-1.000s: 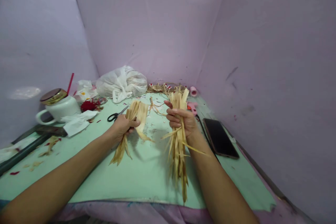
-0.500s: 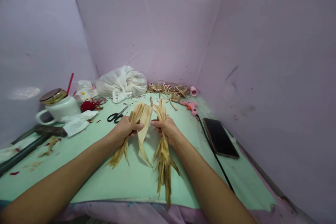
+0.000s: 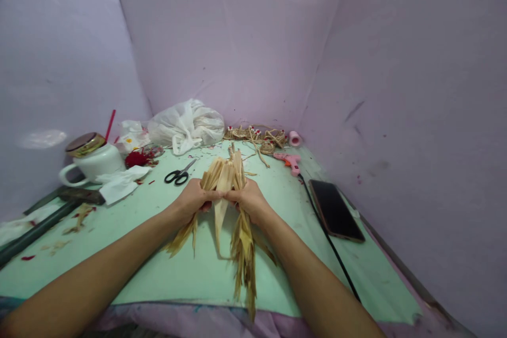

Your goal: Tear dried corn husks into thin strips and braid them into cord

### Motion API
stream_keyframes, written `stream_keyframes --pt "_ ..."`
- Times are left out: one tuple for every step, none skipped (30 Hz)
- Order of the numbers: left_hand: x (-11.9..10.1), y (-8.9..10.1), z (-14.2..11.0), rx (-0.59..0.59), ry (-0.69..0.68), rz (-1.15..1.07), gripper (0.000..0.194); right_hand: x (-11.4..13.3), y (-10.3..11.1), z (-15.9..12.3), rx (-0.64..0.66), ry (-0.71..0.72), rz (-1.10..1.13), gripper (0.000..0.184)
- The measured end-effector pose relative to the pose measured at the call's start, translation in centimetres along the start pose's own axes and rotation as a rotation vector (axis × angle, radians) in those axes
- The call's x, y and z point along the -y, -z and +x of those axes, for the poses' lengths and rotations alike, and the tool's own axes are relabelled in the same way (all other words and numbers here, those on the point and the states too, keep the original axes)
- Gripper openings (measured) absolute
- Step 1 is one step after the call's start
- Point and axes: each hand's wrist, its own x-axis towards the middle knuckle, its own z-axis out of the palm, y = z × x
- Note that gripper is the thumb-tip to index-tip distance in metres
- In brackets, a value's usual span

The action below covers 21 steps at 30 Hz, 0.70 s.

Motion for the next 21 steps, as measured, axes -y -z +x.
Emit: stream_keyframes --pt "0.1 0.0 0.1 -0.008 -0.007 0.008 0.019 0.0 0.0 0.0 0.001 0.004 -0.007 0.021" --pt "0.3 0.0 0.2 -0.014 -0.013 0.014 0.019 0.0 -0.1 0.0 -0.002 0.007 -0.012 0.022" --pt "0.5 0.0 0.2 -0.015 -0.023 0.018 0.019 -0.1 -0.1 0.0 -0.006 0.009 -0.017 0.021" --pt "0.6 0.0 0.3 -0.012 -0.034 0.022 0.018 -0.1 -0.2 -0.1 -0.012 0.011 -0.021 0.021" --pt "0.7 -0.1 0.4 -0.01 -0.045 0.027 0.017 -0.1 -0.3 -0.1 -0.019 0.016 -0.025 0.02" --pt "0.8 -0.2 0.4 -0.011 -0.057 0.033 0.017 -0.1 -0.4 -0.2 -0.028 0.024 -0.028 0.019" --pt "0.9 -0.3 0.4 -0.014 -0.069 0.041 0.017 0.0 -0.6 -0.2 -0.039 0.037 -0.027 0.018" --pt "0.9 -0.4 0.4 -0.018 -0.077 0.048 0.016 0.0 -0.8 -0.3 -0.051 0.053 -0.024 0.017" --pt "0.9 -0.5 0.3 -0.02 -0.083 0.053 0.016 0.0 -1.0 -0.3 -0.063 0.07 -0.023 0.016" --pt "0.9 -0.6 0.3 -0.021 -0.085 0.053 0.015 0.1 -1.1 -0.4 -0.073 0.079 -0.026 0.016" --pt "0.9 -0.6 0.3 -0.022 -0.085 0.048 0.015 0.1 -1.2 -0.4 -0.083 0.08 -0.033 0.015" --pt "0.8 -0.6 0.3 -0.024 -0.082 0.04 0.014 0.1 -1.2 -0.3 -0.097 0.072 -0.044 0.015" --pt "0.8 -0.6 0.3 -0.029 -0.077 0.034 0.014 0.1 -1.1 -0.3 -0.111 0.058 -0.057 0.014" --pt "0.7 -0.5 0.4 -0.036 -0.069 0.029 0.014 0.1 -0.9 -0.2 -0.122 0.042 -0.067 0.014" --pt "0.7 -0.4 0.5 -0.044 -0.058 0.021 0.014 0.0 -0.6 0.0 -0.129 0.03 -0.07 0.015" --pt "0.6 -0.3 0.5 -0.049 -0.045 0.007 0.015 0.0 -0.3 0.1 -0.131 0.023 -0.063 0.016" --pt "0.5 -0.2 0.6 -0.046 -0.034 -0.011 0.016 -0.1 0.1 0.2 -0.124 0.02 -0.051 0.018" --pt "0.5 0.0 0.6 -0.037 -0.024 -0.033 0.017 -0.2 0.4 0.4 -0.11 0.017 -0.038 0.021" --pt "0.4 0.0 0.6 -0.027 -0.015 -0.055 0.018 -0.2 0.7 0.4 -0.094 0.012 -0.022 0.023" --pt "0.4 0.1 0.6 -0.015 -0.009 -0.075 0.018 -0.2 0.9 0.5 -0.076 0.007 -0.006 0.025" --pt "0.3 0.1 0.6 -0.004 -0.006 -0.089 0.019 -0.2 1.1 0.5 -0.06 -0.002 0.01 0.026"
